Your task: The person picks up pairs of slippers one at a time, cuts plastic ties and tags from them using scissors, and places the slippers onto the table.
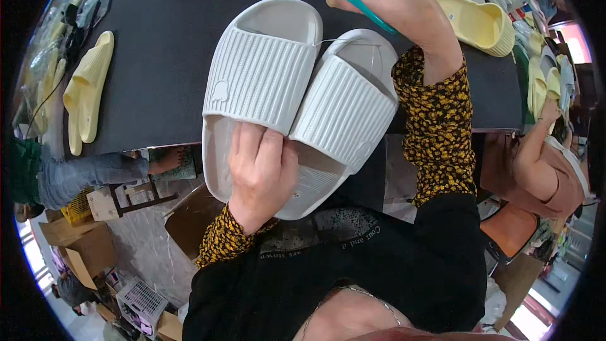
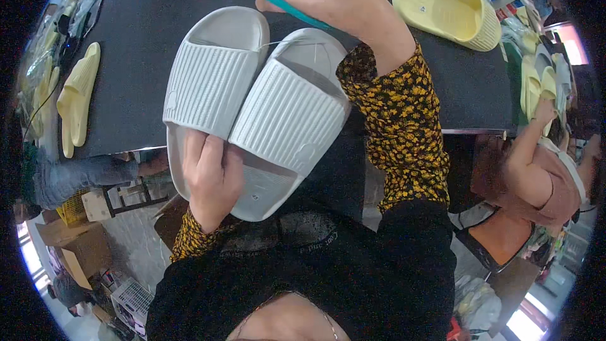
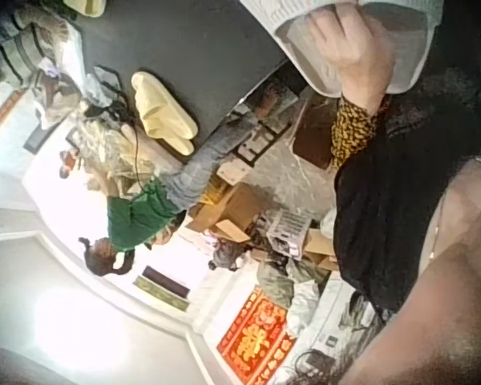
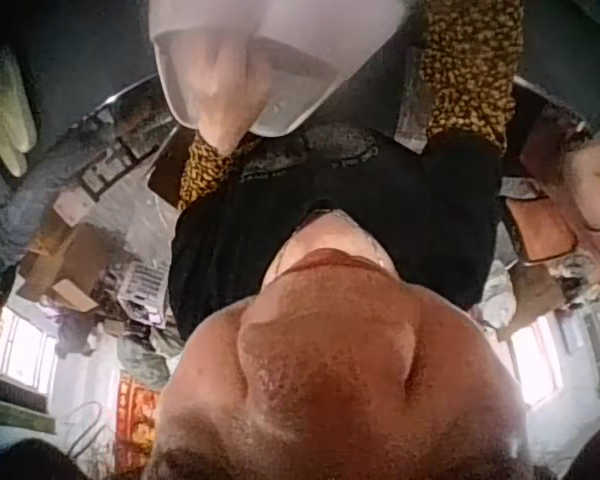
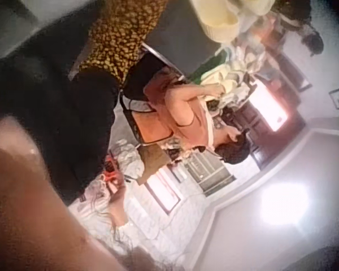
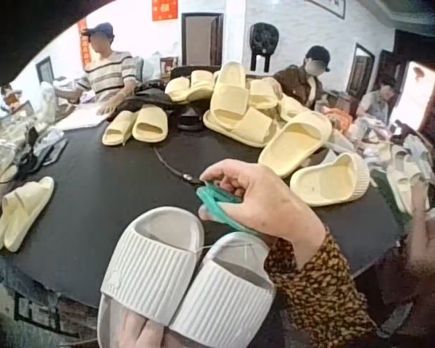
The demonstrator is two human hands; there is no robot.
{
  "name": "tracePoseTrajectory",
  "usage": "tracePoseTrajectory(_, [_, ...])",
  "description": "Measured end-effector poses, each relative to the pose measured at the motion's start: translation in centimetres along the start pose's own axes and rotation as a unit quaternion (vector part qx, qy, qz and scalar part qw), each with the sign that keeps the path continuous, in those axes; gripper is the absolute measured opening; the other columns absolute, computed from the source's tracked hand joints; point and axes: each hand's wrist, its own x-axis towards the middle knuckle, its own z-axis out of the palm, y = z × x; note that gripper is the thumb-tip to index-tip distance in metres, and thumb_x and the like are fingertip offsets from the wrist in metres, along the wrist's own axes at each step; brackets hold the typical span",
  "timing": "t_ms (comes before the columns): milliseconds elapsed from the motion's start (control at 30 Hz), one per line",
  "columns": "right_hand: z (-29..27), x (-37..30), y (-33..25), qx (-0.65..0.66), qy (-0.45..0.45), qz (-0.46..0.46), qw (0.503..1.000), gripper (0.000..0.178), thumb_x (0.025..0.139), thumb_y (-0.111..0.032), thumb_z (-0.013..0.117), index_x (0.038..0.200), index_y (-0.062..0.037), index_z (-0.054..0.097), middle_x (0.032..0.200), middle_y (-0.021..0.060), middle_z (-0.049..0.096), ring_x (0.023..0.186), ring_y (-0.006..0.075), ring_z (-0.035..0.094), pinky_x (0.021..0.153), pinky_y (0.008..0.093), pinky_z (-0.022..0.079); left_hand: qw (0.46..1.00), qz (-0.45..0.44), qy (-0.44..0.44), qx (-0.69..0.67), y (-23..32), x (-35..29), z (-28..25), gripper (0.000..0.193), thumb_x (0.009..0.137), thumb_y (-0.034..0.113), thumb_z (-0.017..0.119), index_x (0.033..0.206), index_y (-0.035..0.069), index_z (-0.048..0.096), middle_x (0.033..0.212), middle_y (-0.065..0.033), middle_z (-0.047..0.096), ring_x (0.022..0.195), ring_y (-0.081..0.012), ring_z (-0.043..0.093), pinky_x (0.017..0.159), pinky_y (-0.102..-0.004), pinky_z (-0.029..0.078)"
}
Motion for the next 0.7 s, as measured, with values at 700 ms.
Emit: tracePoseTrajectory(700, [0.3, -1.1, 1.3, -0.167, -0.132, -0.123, 0.969, 0.038, 0.074, -0.025, 0.074, 0.105, -0.0051, 0.064, 0.081, 0.0157, 0.067, 0.076, 0.0312, 0.067, 0.07, 0.0363, 0.052, 0.986, -0.125, 0.043, 0.104, -2.1, 0.4, -3.0, 0.017, 0.08, -0.006, 0.057, 0.097, -0.01, 0.057, 0.098, -0.0228, 0.055, 0.081, -0.039, 0.055, 0.066, -0.0414, 0.045])
